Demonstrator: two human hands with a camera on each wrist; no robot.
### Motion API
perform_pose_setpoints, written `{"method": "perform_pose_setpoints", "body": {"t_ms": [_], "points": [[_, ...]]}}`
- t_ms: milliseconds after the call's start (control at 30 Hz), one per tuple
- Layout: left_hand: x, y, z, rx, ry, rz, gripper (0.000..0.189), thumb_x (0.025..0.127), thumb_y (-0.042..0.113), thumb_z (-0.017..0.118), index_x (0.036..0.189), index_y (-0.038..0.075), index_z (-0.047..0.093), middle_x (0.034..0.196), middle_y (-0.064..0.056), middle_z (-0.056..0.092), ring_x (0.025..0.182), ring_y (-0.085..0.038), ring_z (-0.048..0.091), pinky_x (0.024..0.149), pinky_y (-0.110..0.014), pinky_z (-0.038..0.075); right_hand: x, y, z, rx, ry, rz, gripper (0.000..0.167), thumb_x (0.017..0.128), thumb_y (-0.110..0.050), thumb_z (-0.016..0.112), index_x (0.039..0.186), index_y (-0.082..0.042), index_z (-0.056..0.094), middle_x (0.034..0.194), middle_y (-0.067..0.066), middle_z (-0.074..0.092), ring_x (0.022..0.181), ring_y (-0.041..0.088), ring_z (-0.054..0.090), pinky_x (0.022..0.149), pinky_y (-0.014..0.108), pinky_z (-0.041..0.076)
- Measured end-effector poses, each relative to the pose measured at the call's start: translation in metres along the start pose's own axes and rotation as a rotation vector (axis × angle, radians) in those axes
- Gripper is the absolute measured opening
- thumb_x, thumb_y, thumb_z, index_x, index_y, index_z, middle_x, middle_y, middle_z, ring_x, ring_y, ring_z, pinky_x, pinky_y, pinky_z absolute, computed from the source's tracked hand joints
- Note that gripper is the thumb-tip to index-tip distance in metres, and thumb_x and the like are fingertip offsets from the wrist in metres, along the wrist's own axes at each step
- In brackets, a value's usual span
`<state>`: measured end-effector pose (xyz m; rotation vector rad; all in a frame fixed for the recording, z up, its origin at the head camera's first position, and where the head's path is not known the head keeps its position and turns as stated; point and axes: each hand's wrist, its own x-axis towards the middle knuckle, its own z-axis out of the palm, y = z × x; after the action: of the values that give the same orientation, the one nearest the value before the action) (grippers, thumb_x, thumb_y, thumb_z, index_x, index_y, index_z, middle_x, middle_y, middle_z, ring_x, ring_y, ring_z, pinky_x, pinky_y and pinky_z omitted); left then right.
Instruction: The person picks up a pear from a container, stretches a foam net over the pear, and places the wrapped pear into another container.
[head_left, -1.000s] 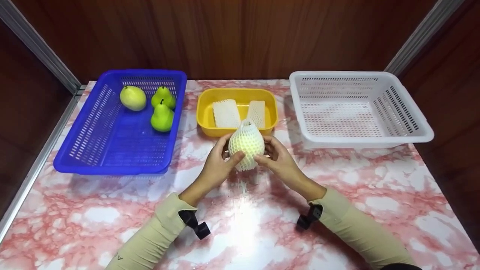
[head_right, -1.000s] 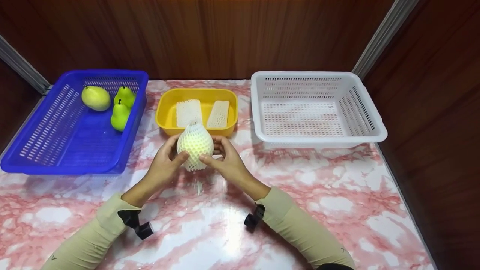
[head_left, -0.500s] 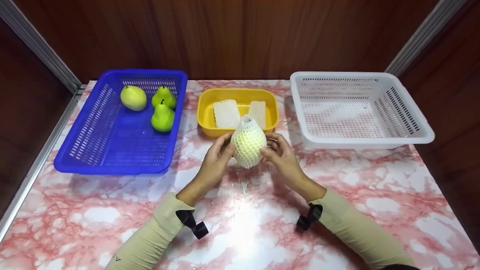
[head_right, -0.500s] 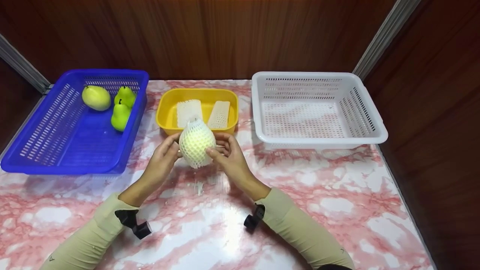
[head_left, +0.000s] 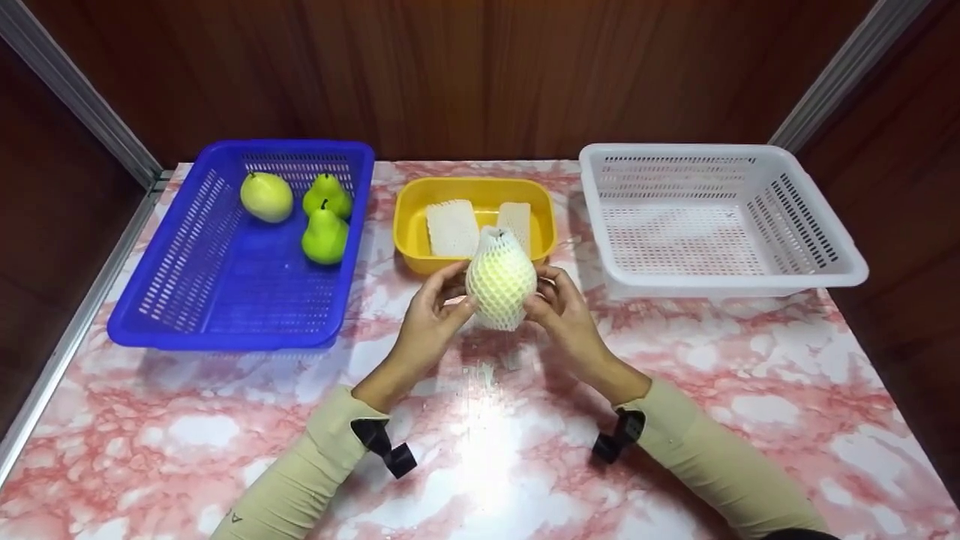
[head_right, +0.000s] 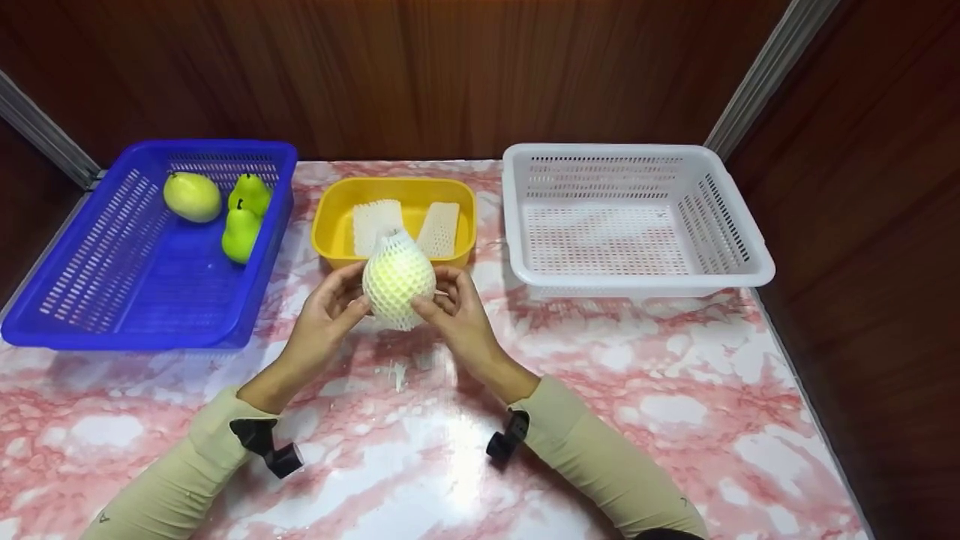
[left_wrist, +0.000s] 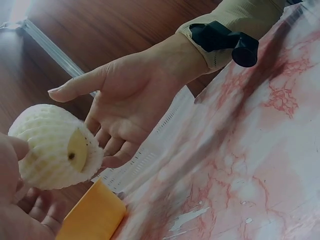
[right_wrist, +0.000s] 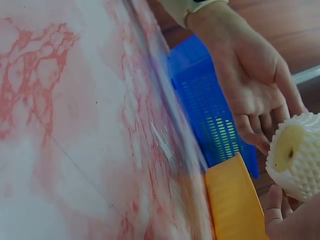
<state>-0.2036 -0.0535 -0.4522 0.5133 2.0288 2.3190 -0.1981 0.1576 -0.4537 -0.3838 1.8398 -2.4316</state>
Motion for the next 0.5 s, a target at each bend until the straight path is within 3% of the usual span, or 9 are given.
{"method": "perform_pose_setpoints", "body": {"t_ms": [100,233,367,500], "points": [[0.0002,0.0003,-0.0001,0.007,-0.044,-0.068,0.055,0.100,0.004,0.061,0.149,-0.007,0.039,0.142,-0.023,0.050,0.127,-0.033,0.053,0.104,-0.036,0.050,0.0005,0.0009,0.0006,0.014,-0.003,0.005,0.082,0.079,-0.047,0.086,0.133,-0.002,0.044,0.128,0.011,0.060,0.113,0.020,0.060,0.092,0.034,0.054],[0.0002,0.0011,0.0004,-0.011,-0.072,-0.126,0.055,0.102,0.007,0.060,0.150,-0.008,0.038,0.144,-0.024,0.049,0.126,-0.033,0.055,0.102,-0.034,0.053,0.0004,0.0003,0.0011,0.014,0.015,0.035,0.083,0.079,-0.048,0.085,0.135,-0.001,0.044,0.129,0.013,0.060,0.112,0.021,0.061,0.091,0.035,0.055],[0.0002,0.0011,-0.0001,-0.032,-0.037,-0.103,0.055,0.099,0.003,0.064,0.147,-0.009,0.041,0.139,-0.024,0.051,0.120,-0.032,0.058,0.098,-0.032,0.054,0.0006,-0.0030,0.0017,-0.037,0.065,0.074,0.074,0.088,-0.038,0.081,0.139,0.004,0.048,0.132,0.016,0.058,0.111,0.022,0.060,0.092,0.034,0.055],[0.0002,0.0006,-0.0012,-0.025,0.000,-0.062,0.050,0.099,0.004,0.063,0.145,-0.008,0.045,0.136,-0.022,0.053,0.117,-0.029,0.059,0.098,-0.037,0.055,0.0009,-0.0035,0.0024,-0.025,0.119,0.078,0.048,0.099,-0.010,0.065,0.141,0.006,0.048,0.128,0.014,0.059,0.109,0.020,0.061,0.094,0.033,0.054]]}}
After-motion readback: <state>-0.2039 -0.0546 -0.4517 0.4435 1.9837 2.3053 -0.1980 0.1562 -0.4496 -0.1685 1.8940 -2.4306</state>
